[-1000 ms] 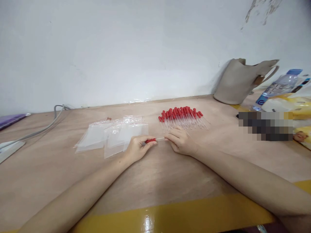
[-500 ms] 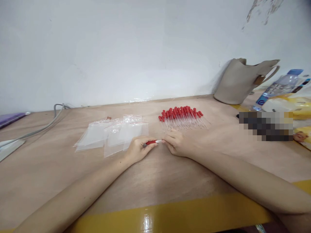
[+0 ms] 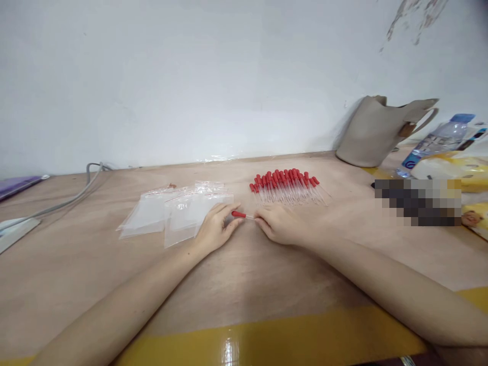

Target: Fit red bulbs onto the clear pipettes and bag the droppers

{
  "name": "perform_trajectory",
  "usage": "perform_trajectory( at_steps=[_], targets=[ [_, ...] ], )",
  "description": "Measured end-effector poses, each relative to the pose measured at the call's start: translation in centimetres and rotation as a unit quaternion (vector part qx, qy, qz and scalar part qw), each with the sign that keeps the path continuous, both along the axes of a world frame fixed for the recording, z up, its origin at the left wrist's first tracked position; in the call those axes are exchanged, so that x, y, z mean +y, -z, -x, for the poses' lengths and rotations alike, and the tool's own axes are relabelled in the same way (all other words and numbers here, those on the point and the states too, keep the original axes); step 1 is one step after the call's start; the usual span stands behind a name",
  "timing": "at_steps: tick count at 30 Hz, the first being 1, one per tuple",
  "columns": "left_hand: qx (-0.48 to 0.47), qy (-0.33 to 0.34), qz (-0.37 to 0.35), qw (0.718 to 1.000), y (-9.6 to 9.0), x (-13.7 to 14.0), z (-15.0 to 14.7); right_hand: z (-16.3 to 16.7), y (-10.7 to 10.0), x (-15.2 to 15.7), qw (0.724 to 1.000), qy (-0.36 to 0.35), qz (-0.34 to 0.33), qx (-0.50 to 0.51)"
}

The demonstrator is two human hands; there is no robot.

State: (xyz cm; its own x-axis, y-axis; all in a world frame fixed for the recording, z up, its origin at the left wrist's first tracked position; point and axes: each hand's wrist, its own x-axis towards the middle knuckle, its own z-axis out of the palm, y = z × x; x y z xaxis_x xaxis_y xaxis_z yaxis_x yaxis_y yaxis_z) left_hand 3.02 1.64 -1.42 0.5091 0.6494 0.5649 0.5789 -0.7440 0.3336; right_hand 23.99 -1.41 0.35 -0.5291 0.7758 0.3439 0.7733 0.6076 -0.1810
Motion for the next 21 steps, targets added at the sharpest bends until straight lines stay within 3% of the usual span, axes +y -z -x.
perform_trajectory(
  at_steps=[4,10,16,21],
  targets=[
    [0.059,-0.073,0.002,0.996,0.4,0.2,0.3,-1.2,-1.3,1.2,0.983,0.135,0.078,0.098],
    [0.132,-0.106,0.040,0.985,0.8,0.4,0.2,-1.9,-1.8,5.4,0.928,0.339,0.040,0.150],
    [0.179,-0.131,0.077,0.972,0.8,0.4,0.3,-0.5,-0.6,7.9,0.906,0.413,0.046,0.084],
    [0.195,-0.123,0.072,0.970,0.8,0.6,0.5,-0.5,0.1,8.3,0.913,0.402,0.044,0.058]
  ],
)
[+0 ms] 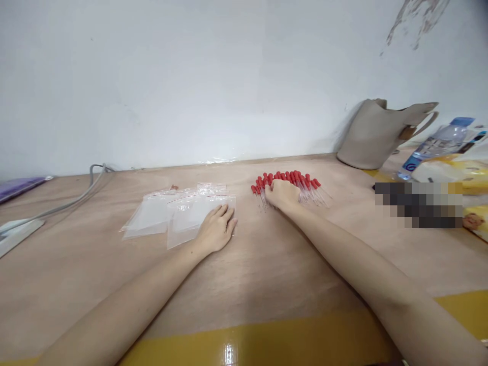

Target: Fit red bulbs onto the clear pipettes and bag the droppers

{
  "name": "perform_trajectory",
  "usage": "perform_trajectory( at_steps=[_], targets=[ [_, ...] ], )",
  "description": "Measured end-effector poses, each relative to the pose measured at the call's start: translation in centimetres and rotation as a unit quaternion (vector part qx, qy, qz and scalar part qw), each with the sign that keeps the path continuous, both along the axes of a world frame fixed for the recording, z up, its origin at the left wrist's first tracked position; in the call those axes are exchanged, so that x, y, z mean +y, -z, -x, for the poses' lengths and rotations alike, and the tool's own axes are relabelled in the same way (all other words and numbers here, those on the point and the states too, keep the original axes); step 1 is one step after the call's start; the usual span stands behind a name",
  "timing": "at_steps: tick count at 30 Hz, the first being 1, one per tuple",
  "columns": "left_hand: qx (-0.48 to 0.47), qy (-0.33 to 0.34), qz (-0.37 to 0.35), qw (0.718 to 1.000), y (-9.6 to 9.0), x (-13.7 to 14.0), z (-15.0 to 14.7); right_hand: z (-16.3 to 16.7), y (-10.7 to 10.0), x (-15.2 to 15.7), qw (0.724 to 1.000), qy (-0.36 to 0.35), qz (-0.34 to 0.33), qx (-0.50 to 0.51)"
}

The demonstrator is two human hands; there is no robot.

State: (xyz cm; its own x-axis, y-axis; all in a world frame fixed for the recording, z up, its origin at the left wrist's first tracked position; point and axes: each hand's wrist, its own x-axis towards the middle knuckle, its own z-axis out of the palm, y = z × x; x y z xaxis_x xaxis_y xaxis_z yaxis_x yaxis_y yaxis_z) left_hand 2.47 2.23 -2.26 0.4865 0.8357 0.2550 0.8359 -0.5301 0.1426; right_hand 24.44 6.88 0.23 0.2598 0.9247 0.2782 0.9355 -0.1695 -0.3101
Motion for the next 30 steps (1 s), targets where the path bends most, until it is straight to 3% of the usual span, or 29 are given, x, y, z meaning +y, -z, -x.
perform_trajectory(
  at_steps=[6,12,21,26,30],
  targets=[
    [-0.021,0.007,-0.021,1.000,0.0,0.3,0.2,0.0,0.1,-0.5,1.000,-0.018,-0.012,-0.012],
    [-0.057,0.003,-0.036,0.998,-0.6,0.9,0.7,0.2,0.2,-2.8,0.995,-0.074,-0.066,-0.024],
    [-0.051,-0.023,-0.046,0.997,-0.3,1.9,1.0,-2.3,2.9,-7.8,0.963,-0.192,-0.149,-0.116],
    [-0.089,0.062,-0.015,0.994,-1.2,2.2,1.7,-3.0,3.0,-8.5,0.959,-0.205,-0.187,-0.058],
    [-0.072,0.229,0.008,0.971,-3.6,0.2,0.7,-3.6,2.6,-8.4,0.948,-0.245,-0.199,0.037]
  ],
)
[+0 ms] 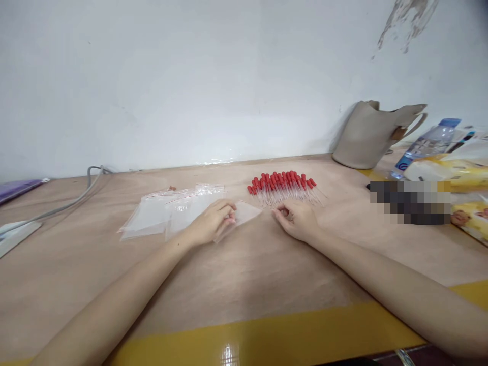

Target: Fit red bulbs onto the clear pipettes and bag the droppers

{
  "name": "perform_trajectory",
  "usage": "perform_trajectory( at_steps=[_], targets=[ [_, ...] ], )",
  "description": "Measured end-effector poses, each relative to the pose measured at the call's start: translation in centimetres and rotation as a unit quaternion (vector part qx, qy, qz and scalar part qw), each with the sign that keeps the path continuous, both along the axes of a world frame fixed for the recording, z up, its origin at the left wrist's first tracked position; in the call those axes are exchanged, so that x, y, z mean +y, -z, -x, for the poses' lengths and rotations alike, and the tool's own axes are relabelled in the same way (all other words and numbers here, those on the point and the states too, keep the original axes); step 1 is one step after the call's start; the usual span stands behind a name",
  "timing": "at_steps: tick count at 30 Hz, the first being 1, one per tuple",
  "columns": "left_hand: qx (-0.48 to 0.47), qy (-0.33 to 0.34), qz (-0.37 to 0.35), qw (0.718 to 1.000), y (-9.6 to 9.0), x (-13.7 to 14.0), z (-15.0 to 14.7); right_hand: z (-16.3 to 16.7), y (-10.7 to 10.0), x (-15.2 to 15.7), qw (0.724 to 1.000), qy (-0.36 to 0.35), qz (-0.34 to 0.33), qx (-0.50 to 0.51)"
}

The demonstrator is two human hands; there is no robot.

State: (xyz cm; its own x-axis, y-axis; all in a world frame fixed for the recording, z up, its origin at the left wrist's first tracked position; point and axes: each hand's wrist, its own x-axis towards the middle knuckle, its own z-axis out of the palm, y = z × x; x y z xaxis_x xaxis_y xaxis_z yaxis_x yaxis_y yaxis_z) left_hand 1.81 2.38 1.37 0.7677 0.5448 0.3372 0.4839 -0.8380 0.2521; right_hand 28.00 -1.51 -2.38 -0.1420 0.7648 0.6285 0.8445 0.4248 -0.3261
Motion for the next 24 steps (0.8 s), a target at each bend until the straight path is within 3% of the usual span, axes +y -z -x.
perform_trajectory(
  at_steps=[3,6,8,12,14,18,24],
  targets=[
    [0.023,0.097,0.002,0.995,-1.2,-1.8,-1.2,-0.7,-0.2,0.0,0.995,-0.094,0.014,0.022],
    [0.063,0.117,0.022,0.991,-1.3,-3.2,-1.8,-1.1,-0.3,-0.3,0.985,-0.163,0.057,0.001],
    [0.070,0.066,0.045,0.994,-1.0,-4.1,-2.0,-1.2,-0.4,-0.5,0.981,-0.176,0.084,-0.011],
    [0.084,-0.102,0.088,0.987,0.7,-5.9,-2.5,-1.1,-0.2,-0.6,0.978,-0.191,0.087,-0.014],
    [0.113,-0.124,0.092,0.982,1.8,-6.3,-2.8,-1.1,0.0,-0.5,0.972,-0.218,0.083,-0.013],
    [0.153,-0.062,0.076,0.983,2.6,-5.8,-2.6,-1.2,0.2,-0.6,0.956,-0.279,0.087,-0.009],
    [0.170,0.009,0.062,0.984,1.9,-4.4,-1.1,-1.0,-0.8,-1.2,0.923,-0.366,0.121,-0.003]
  ],
)
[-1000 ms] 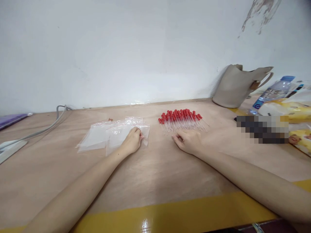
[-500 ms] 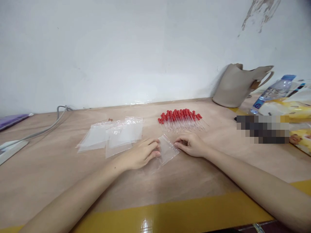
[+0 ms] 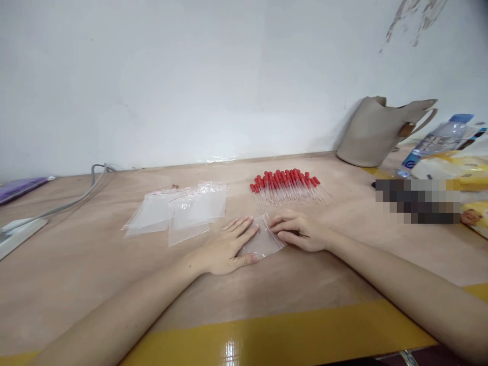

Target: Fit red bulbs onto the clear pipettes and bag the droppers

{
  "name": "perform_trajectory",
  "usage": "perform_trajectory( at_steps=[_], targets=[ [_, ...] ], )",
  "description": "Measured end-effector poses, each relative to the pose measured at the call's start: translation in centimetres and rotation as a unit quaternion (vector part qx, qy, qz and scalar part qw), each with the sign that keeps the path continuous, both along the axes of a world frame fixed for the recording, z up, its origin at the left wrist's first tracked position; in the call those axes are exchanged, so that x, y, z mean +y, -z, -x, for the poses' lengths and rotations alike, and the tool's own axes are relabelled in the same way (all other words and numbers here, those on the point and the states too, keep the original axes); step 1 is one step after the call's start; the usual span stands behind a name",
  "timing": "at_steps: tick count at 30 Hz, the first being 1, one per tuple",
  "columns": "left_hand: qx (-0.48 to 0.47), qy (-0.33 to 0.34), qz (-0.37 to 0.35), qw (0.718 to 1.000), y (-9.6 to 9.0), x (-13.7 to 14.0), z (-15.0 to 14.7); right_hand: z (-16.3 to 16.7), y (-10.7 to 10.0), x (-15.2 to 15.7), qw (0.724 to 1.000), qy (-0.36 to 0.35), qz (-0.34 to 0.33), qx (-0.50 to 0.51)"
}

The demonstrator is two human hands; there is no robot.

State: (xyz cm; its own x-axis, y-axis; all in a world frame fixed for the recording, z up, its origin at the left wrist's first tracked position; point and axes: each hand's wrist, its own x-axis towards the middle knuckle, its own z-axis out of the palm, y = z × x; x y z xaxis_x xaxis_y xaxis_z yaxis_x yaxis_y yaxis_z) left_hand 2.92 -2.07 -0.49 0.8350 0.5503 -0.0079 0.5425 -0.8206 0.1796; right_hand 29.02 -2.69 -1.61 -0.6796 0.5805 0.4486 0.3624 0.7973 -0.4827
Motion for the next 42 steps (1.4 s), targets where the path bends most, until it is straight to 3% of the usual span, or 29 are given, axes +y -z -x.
perform_trajectory(
  at_steps=[6,23,30,35,37,39,42],
  targets=[
    [0.015,0.036,0.017,0.999,-0.5,1.0,0.9,0.1,-0.3,-0.3,0.994,-0.082,0.062,-0.025],
    [0.012,0.065,0.041,0.997,-0.8,1.8,1.8,0.9,-0.5,-0.5,0.985,-0.052,-0.040,-0.158],
    [-0.031,0.040,0.050,0.997,-0.8,1.7,3.3,0.0,-0.4,-0.3,0.988,-0.020,-0.002,-0.150],
    [-0.035,0.015,0.025,0.999,-0.5,0.8,3.0,-0.5,-0.9,0.3,0.996,-0.015,0.069,-0.060],
    [-0.040,0.011,0.007,0.999,-0.3,0.6,2.7,-0.7,-1.2,1.3,0.996,0.034,0.083,-0.013],
    [-0.039,0.009,-0.003,0.999,-0.2,0.5,2.6,-0.8,-1.6,3.0,0.987,0.152,0.048,0.021],
    [-0.033,0.006,-0.003,0.999,-0.1,0.4,2.7,-0.6,-2.3,6.6,0.941,0.334,-0.034,0.024]
  ],
)
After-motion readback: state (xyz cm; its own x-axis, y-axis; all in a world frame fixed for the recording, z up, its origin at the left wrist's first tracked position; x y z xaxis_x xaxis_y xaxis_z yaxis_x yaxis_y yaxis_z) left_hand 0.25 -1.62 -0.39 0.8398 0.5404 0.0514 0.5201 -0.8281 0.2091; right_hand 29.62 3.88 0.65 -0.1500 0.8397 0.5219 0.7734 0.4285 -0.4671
